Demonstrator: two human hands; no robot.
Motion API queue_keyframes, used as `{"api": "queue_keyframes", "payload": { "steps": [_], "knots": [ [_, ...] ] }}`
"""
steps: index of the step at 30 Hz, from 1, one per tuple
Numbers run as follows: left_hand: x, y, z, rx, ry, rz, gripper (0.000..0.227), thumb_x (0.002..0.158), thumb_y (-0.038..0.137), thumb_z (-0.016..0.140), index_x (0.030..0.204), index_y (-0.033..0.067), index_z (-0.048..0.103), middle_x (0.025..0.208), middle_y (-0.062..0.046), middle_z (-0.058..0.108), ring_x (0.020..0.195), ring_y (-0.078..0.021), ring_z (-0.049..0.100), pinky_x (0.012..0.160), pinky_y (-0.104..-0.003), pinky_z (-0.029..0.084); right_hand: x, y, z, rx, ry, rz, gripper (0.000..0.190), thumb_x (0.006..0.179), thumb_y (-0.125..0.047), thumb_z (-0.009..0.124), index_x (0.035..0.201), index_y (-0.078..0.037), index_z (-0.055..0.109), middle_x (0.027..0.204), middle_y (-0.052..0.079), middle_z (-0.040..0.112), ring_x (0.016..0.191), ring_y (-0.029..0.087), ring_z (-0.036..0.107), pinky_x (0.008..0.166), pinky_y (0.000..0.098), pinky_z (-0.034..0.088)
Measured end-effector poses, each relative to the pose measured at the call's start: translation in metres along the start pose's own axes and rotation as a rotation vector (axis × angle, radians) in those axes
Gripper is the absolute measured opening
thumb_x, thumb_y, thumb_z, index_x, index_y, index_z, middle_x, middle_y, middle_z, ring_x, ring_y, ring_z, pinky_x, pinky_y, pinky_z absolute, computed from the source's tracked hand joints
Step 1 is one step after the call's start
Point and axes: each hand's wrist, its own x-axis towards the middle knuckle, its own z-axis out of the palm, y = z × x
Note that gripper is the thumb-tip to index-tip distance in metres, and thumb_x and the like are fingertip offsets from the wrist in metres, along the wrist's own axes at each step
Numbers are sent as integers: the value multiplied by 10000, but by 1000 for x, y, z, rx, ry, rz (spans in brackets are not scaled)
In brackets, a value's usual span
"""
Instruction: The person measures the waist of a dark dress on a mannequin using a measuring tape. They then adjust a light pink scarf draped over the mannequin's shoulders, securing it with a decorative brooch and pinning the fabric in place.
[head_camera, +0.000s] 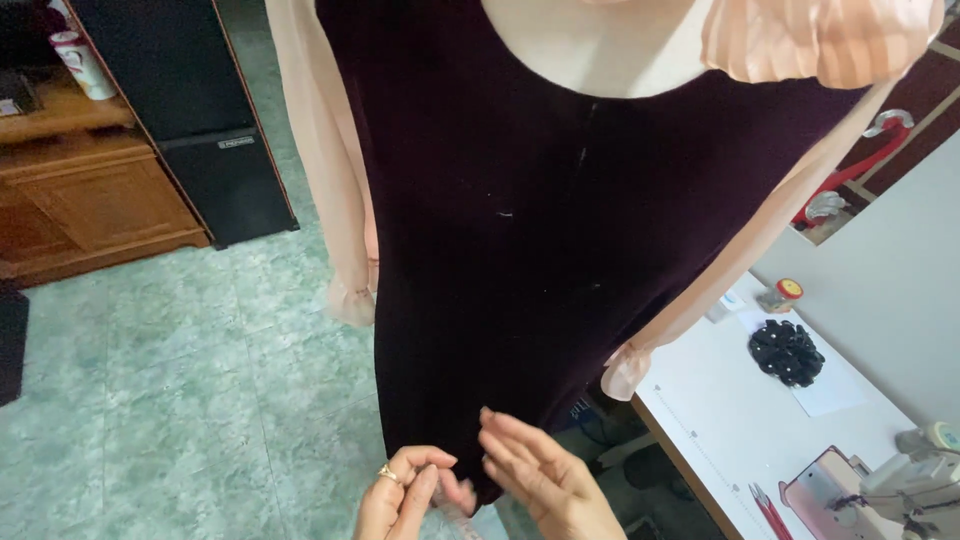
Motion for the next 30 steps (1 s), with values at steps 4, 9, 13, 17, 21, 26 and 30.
{"api": "queue_keyframes", "payload": {
  "steps": [4,9,13,17,21,26,30],
  "knots": [
    [-2,-11,26,-314,-64,-61,300,954,240,487,1005,16,680,478,54,261,334,-32,182,313,-227,73,-4,-16,25,-137,-263,-412,470,988,-18,393,1439,78,302,1562,208,231,1447,319,232,1172,402,200],
    [6,55,44,285,-82,120,92,835,222,670,859,151,723,460,74,421,412,-60,405,447,-251,350,-18,-48,87,-395,-31,-499,435,958,-131,426,1362,21,479,1549,159,350,1439,262,325,1146,351,257],
    [13,71,53,275,-71,279,36,829,175,702,811,146,693,479,75,318,385,-54,337,405,-229,325,-5,-50,93,-358,-45,-718,395,985,-49,357,1346,93,435,1550,243,271,1465,332,237,1192,385,214],
    [17,90,60,198,-65,264,16,823,131,718,811,124,710,456,70,341,390,-42,293,395,-218,273,-2,-55,105,-392,-2,-832,379,993,-47,346,1333,85,446,1547,253,274,1464,357,259,1204,413,238],
    [23,98,59,180,-44,254,41,809,112,734,773,116,714,474,65,320,418,-52,306,430,-228,333,-2,-57,112,-444,99,-801,373,986,-91,366,1313,10,515,1555,196,317,1420,283,374,754,209,511],
    [30,102,56,233,-72,354,23,811,150,731,795,141,718,463,72,298,403,-57,316,419,-233,351,4,-57,103,-436,58,-819,363,990,-82,361,1298,29,518,1550,222,299,1404,283,381,644,189,525],
    [30,105,55,325,-77,439,46,829,141,662,826,157,705,479,68,293,407,-74,330,428,-239,358,3,-58,104,-354,45,-732,392,969,-105,394,1317,28,515,1547,207,326,1042,207,463,733,212,494]
  ]
}}
